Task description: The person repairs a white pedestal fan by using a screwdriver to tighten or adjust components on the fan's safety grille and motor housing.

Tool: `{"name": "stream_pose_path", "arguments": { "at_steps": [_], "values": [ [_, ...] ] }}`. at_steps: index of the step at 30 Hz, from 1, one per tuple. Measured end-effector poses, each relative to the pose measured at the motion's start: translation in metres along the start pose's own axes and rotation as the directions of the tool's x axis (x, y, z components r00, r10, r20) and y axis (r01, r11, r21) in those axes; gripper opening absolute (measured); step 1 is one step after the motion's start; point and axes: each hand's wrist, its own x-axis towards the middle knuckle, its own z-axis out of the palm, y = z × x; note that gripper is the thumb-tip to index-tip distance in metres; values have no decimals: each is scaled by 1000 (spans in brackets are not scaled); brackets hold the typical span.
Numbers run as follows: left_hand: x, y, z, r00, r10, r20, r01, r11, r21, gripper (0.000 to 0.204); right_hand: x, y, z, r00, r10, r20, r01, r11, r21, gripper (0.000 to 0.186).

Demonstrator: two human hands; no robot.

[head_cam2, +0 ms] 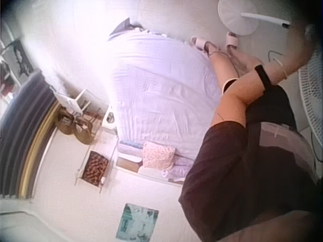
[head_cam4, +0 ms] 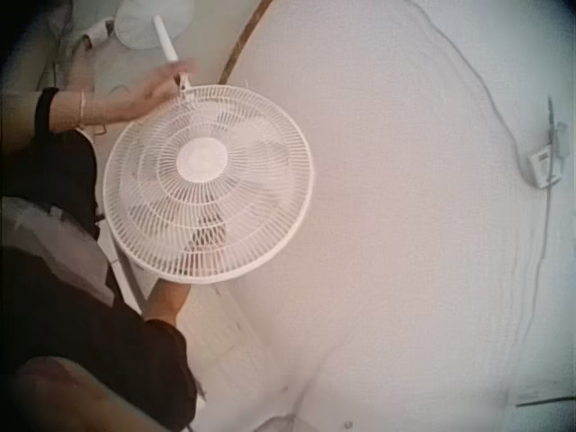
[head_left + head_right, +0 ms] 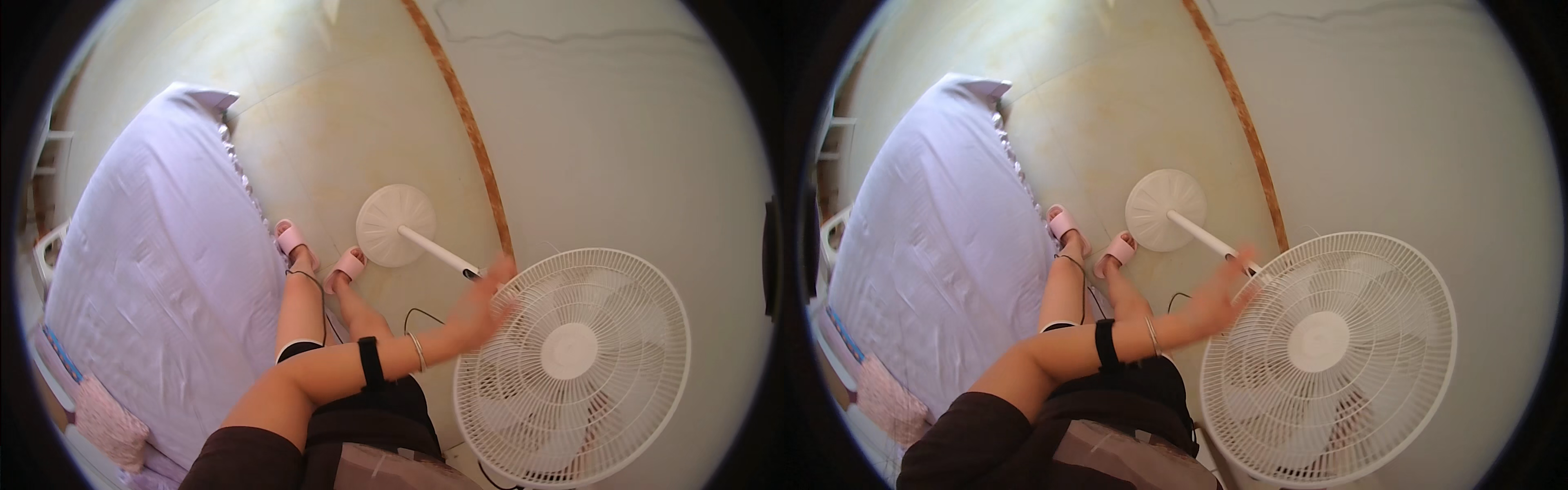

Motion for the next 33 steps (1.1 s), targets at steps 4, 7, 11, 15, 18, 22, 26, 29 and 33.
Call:
{"name": "stream_pose_path", "arguments": {
  "at_steps": [4,7,11,15,18,22,26,29,33],
  "values": [
    [36,-51,-31,903,176,-392,-143,983,114,59,-11,38,43,998,62,-30,-58,990,127,36],
    [51,-14,-41,907,205,-368,-199,979,54,61,-15,71,73,989,137,-54,-123,971,206,35],
    [41,23,-74,930,262,-259,-261,964,39,63,-27,107,125,969,237,-72,-206,932,298,35],
    [-2,-8,-64,995,38,-87,-27,993,117,67,-32,118,182,956,282,-80,-237,904,356,34],
    [-13,-4,-68,998,-25,-59,33,988,150,70,-33,127,209,945,315,-93,-257,885,388,33],
    [40,-1,-125,958,91,-271,-77,995,64,74,-33,137,236,933,341,-112,-269,872,408,32],
    [60,-21,-92,981,190,28,-192,976,101,79,-34,148,251,919,369,-138,-285,864,414,31],
    [55,-33,-37,851,236,470,-349,922,169,82,-39,145,265,919,375,-121,-298,861,412,31],
    [53,-26,-62,923,132,362,-138,990,-9,78,-41,157,272,911,388,-140,-303,860,411,30]
  ]
}}
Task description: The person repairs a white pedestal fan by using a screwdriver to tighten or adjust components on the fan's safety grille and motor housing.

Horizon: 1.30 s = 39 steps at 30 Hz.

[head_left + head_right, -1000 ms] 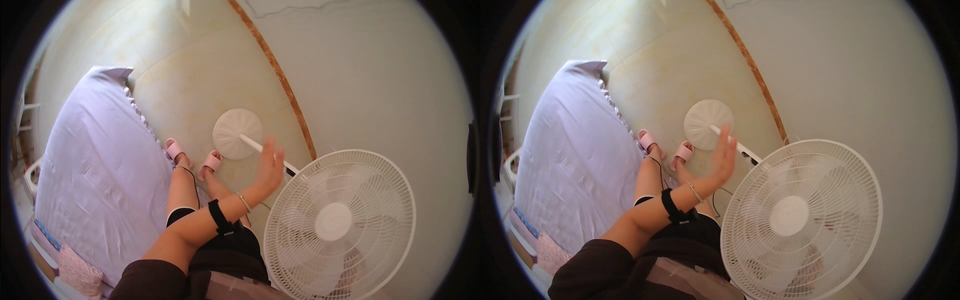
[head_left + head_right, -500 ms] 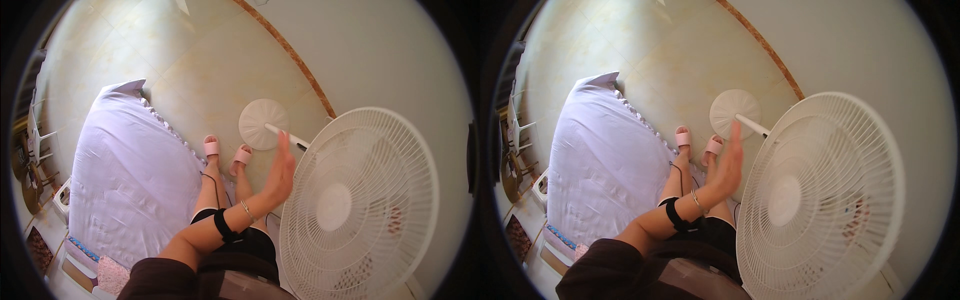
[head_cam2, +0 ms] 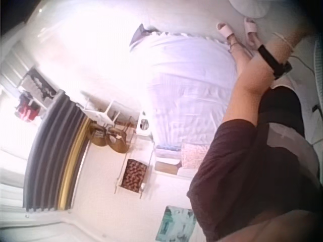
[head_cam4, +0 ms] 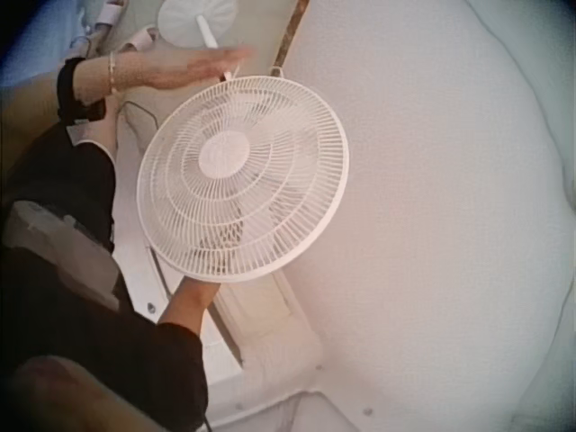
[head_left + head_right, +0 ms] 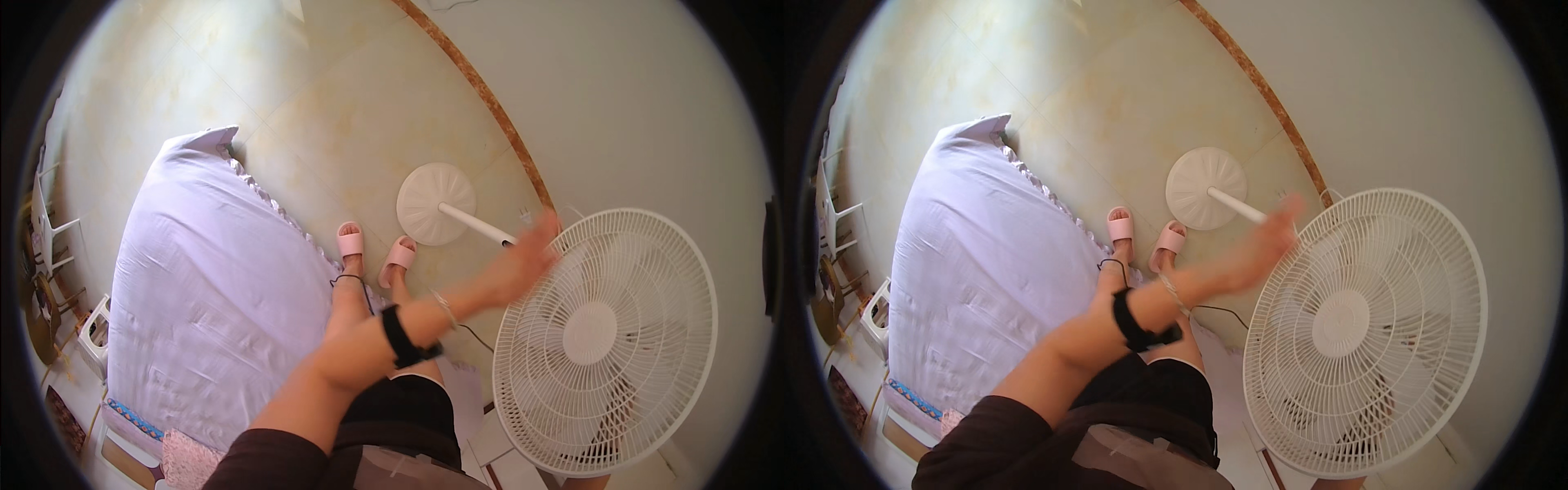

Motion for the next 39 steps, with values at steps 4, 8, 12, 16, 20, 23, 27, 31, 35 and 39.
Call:
{"name": "stream_pose_path", "arguments": {
  "at_steps": [4,8,12,16,20,23,27,31,35,39],
  "values": [
    [-18,5,-65,973,-190,-133,180,980,-80,77,-1,13,0,1000,12,-16,-12,1000,2,29],
    [-41,8,-84,944,-293,-151,282,955,-90,76,-2,22,9,1000,14,-24,-14,1000,7,29],
    [-58,-17,-71,950,-291,-114,291,957,-12,73,-1,33,16,999,20,-30,-19,999,28,28],
    [-83,-56,-96,843,-492,-218,457,868,-194,66,-5,41,27,999,30,-25,-28,999,41,28],
    [-127,-75,-118,746,-480,-462,528,849,-28,56,0,48,30,998,37,-50,-34,998,56,27],
    [-158,-99,-146,654,-510,-559,635,772,40,48,0,50,37,998,50,-46,-47,997,58,27],
    [-160,-94,-168,679,-480,-554,566,824,-21,42,4,52,39,996,56,-62,-52,997,65,26],
    [-144,-72,-183,704,-420,-572,517,856,8,41,10,53,38,995,56,-77,-51,997,66,26],
    [-131,-59,-194,624,-497,-602,570,817,-84,40,18,60,29,993,58,-102,-52,997,55,25],
    [-136,-79,-214,651,-453,-609,618,782,78,40,28,70,18,991,67,-118,-62,997,45,25]
  ]
}}
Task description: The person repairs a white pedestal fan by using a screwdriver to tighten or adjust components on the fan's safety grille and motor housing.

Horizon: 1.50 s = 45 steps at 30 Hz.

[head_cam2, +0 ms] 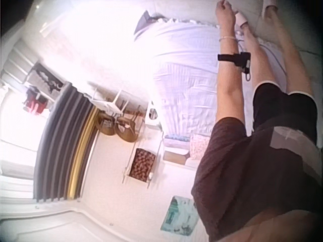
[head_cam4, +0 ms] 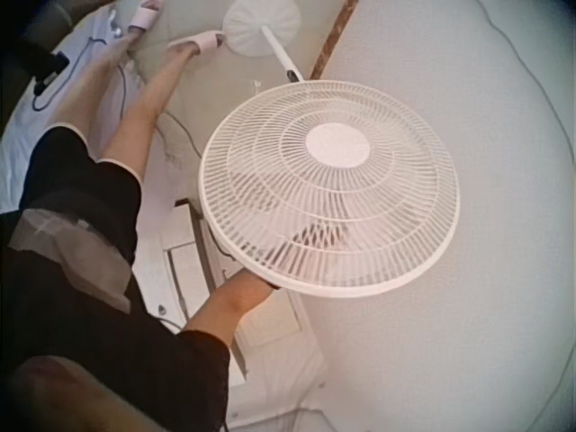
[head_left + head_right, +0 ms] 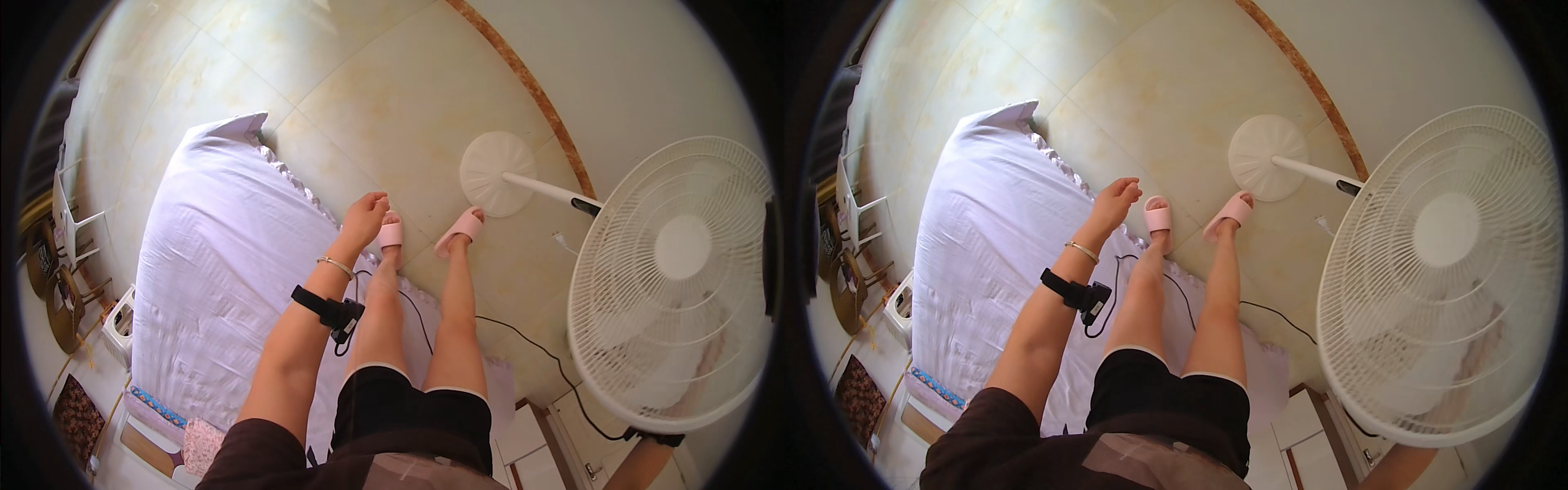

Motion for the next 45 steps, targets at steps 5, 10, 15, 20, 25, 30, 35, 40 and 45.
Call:
{"name": "stream_pose_path", "arguments": {
  "at_steps": [5,10,15,20,25,30,35,40,45],
  "values": [
    [9,-16,33,998,3,-63,-2,1000,16,40,8,37,-13,999,9,-50,-8,1000,3,25],
    [18,-51,55,995,-57,-83,40,981,-189,39,1,81,-33,997,27,-66,-28,999,-20,24],
    [0,-80,70,999,-47,-19,49,994,103,38,4,110,-57,996,30,-82,-33,999,-40,24],
    [-13,-122,105,991,-127,38,101,913,394,35,12,130,-69,994,44,-103,-47,998,-30,23],
    [40,-158,140,974,14,228,-157,766,624,30,13,137,-70,991,-24,-133,12,996,-90,22],
    [126,-144,184,989,5,150,-110,707,699,21,25,151,-86,991,-34,-129,21,994,-105,24],
    [139,-179,221,998,-8,65,-40,713,701,15,30,164,-98,993,-35,-109,21,992,-124,25],
    [127,-208,240,962,195,192,-274,673,687,12,27,173,-114,994,-7,-112,-8,991,-132,27],
    [134,-236,229,908,283,309,-415,500,760,10,19,173,-112,997,26,-73,-36,989,-142,29]
  ]
}}
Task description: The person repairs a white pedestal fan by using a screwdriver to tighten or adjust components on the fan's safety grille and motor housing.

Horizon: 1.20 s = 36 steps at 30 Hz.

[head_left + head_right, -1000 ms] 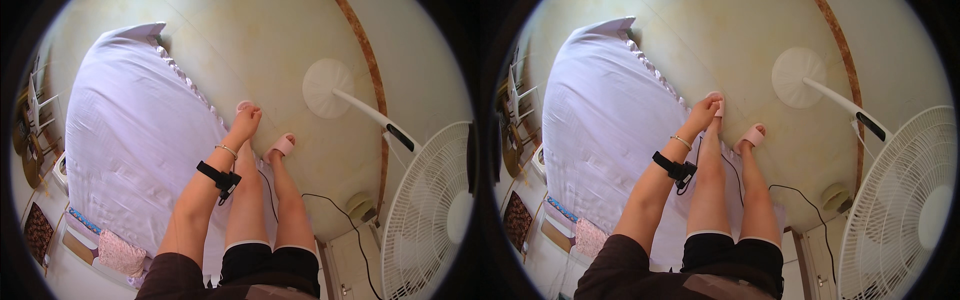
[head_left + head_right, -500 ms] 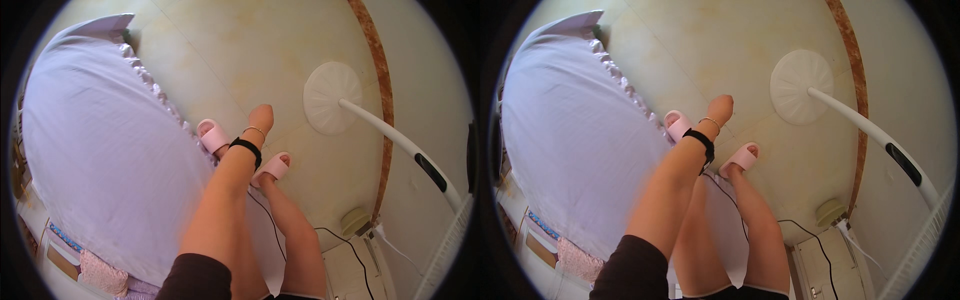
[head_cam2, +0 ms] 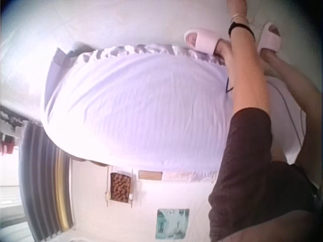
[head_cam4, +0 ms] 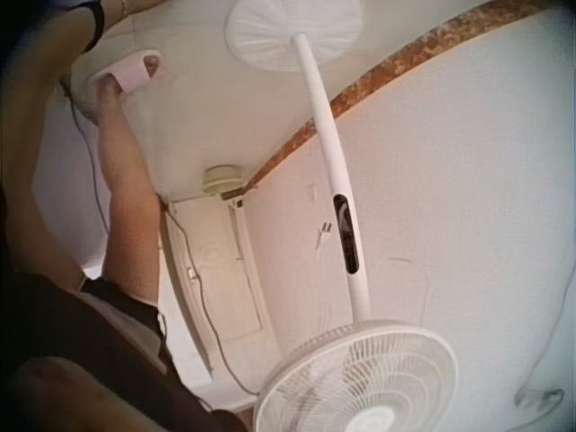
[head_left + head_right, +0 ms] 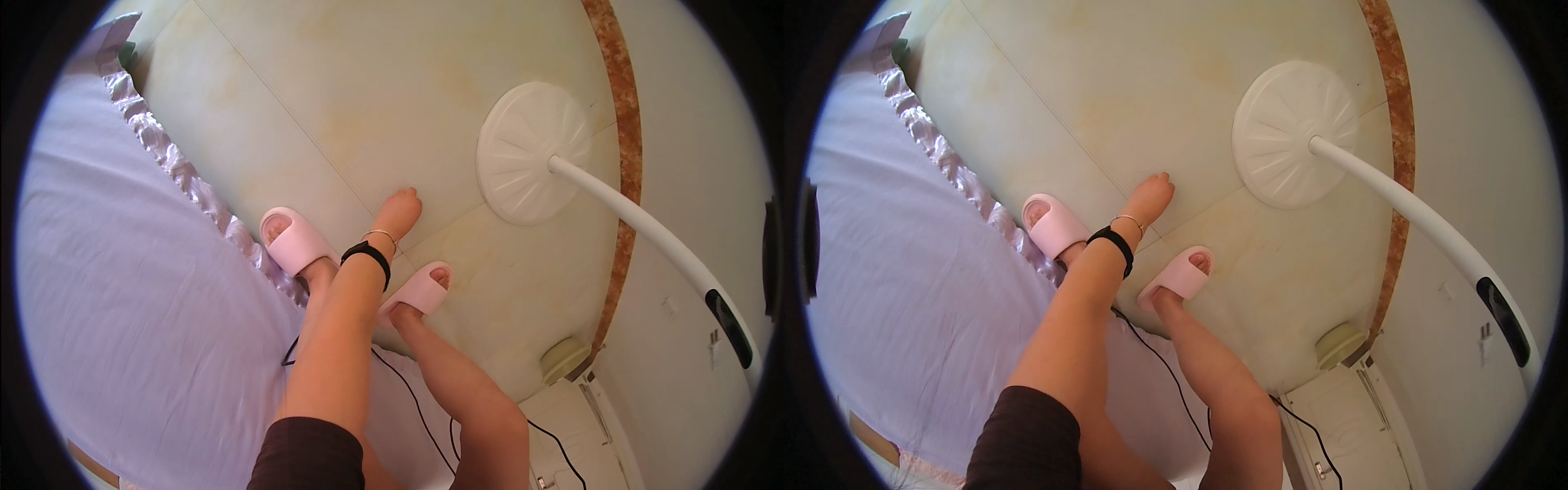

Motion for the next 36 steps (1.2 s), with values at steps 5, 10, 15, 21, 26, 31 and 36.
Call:
{"name": "stream_pose_path", "arguments": {
  "at_steps": [5,10,15,21,26,31,36],
  "values": [
    [4,17,-5,999,47,24,-49,994,98,9,2,-6,0,1000,-1,9,1,1000,-1,31],
    [9,49,-48,981,-161,-105,137,969,-206,12,-8,-32,16,996,-7,84,9,1000,-19,33],
    [-6,66,-135,943,-124,-308,25,952,-306,9,-23,-95,32,977,-80,196,84,996,-12,35],
    [-73,43,-225,960,-238,-148,-4,516,-857,12,-66,-286,-4,820,-308,482,416,900,-133,37],
    [-136,62,-330,914,-384,-133,-11,303,-953,17,-93,-563,-162,685,-654,323,713,692,-112,39],
    [-161,117,-417,912,-340,-229,-135,278,-951,19,-100,-647,-253,747,-652,129,660,751,-26,40],
    [-174,173,-485,934,-181,-310,-265,232,-936,15,-70,-636,-227,867,-430,252,427,902,69,42]
  ]
}}
